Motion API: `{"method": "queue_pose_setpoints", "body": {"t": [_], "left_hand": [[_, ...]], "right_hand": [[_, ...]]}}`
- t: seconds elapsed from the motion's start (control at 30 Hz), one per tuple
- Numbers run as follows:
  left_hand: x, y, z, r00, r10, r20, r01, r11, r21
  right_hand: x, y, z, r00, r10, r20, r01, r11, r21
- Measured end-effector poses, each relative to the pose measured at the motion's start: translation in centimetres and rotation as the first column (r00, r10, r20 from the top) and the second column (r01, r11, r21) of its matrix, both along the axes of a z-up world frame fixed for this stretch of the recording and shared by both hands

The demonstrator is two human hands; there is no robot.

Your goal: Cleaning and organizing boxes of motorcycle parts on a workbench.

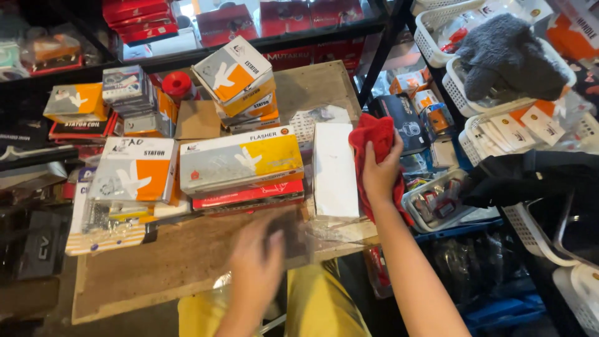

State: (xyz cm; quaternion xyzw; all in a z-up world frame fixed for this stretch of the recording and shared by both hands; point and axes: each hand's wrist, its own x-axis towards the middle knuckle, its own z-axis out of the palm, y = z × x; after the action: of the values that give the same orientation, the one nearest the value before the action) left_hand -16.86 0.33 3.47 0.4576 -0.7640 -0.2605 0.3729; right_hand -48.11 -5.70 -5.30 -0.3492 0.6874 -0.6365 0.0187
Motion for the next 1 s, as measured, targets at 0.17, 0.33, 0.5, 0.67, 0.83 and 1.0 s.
{"method": "queue_pose_setpoints", "body": {"t": [0.17,0.33,0.5,0.67,0.83,1.0], "left_hand": [[-9.2,-0.8,0.6,0.985,-0.012,0.173,-0.045,0.945,0.325],[-12.8,0.4,0.3,0.972,0.178,0.156,-0.22,0.922,0.318],[-13.4,-0.2,-3.8,0.981,0.181,0.062,-0.188,0.847,0.497],[-8.6,0.4,-1.2,0.994,0.073,-0.082,-0.023,0.867,0.497],[-4.3,-1.0,-2.1,0.996,-0.046,-0.073,0.076,0.869,0.489],[-0.3,-2.2,-2.3,0.987,-0.162,0.022,0.139,0.9,0.413]], "right_hand": [[-1.7,-0.2,-2.8,1.0,-0.02,-0.017,0.021,0.998,0.051],[-3.3,-1.3,-5.6,0.991,-0.11,-0.071,0.116,0.989,0.093],[-3.3,-1.0,-5.3,0.985,-0.077,-0.157,0.077,0.997,-0.006],[-3.3,-0.7,-5.5,0.989,-0.042,-0.139,0.034,0.998,-0.059],[-3.1,-0.6,-5.7,0.999,0.026,0.035,-0.021,0.994,-0.111],[-1.5,1.9,-4.3,0.996,0.061,0.064,-0.055,0.995,-0.084]]}}
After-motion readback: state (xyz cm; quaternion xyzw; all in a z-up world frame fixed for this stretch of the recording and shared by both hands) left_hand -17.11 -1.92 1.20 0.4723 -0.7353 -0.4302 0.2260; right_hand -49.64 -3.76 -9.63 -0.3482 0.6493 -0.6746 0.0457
